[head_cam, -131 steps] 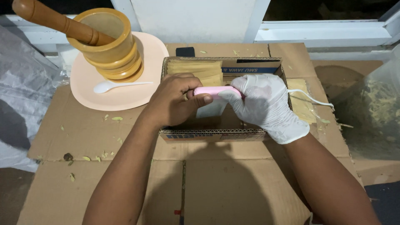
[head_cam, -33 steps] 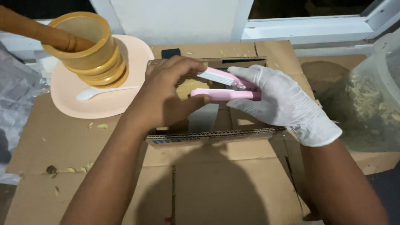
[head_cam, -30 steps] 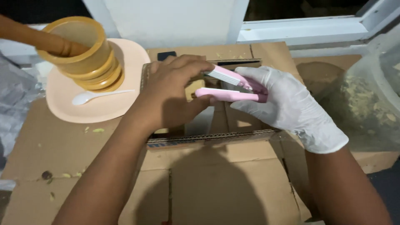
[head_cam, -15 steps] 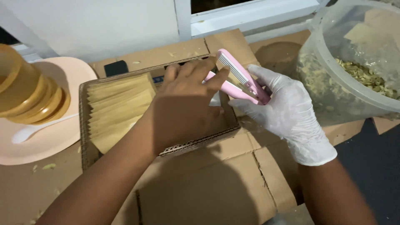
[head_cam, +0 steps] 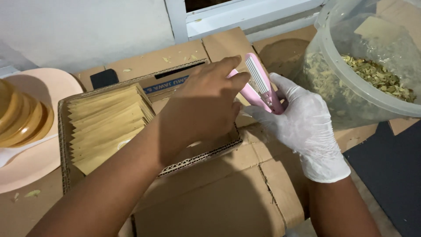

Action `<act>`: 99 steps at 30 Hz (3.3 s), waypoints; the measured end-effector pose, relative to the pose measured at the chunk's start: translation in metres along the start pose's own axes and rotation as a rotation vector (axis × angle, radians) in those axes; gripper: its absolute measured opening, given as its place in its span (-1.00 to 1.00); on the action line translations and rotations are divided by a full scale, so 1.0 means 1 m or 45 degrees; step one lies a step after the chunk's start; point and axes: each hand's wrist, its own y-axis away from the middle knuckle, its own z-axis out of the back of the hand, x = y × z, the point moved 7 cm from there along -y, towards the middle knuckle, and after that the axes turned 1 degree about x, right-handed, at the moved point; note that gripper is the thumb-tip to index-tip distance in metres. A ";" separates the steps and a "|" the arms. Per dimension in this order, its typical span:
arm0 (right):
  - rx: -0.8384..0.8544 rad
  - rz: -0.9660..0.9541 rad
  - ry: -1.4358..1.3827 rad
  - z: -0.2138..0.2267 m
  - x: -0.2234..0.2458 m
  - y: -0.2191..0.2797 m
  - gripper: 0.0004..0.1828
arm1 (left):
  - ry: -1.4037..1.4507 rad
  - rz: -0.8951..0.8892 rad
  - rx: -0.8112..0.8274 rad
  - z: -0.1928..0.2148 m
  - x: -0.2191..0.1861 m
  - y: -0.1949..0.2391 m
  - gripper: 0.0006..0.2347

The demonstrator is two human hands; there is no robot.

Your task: Folding and heat-sealing small paper bags

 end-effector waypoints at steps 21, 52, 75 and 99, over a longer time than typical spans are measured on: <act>0.371 -0.185 0.582 -0.041 -0.065 -0.044 -0.42 | -0.212 0.061 0.662 -0.100 -0.008 -0.044 -0.63; 0.240 -0.111 0.323 -0.015 -0.048 -0.041 -0.44 | -0.665 0.064 0.472 -0.105 -0.033 -0.045 -0.80; 0.258 -0.061 0.321 -0.030 -0.060 -0.049 -0.69 | -0.140 0.215 0.580 -0.049 -0.034 -0.048 -0.68; 0.471 0.441 -1.339 0.002 0.040 0.016 -0.39 | 1.291 0.818 -0.576 0.099 0.016 0.089 -0.73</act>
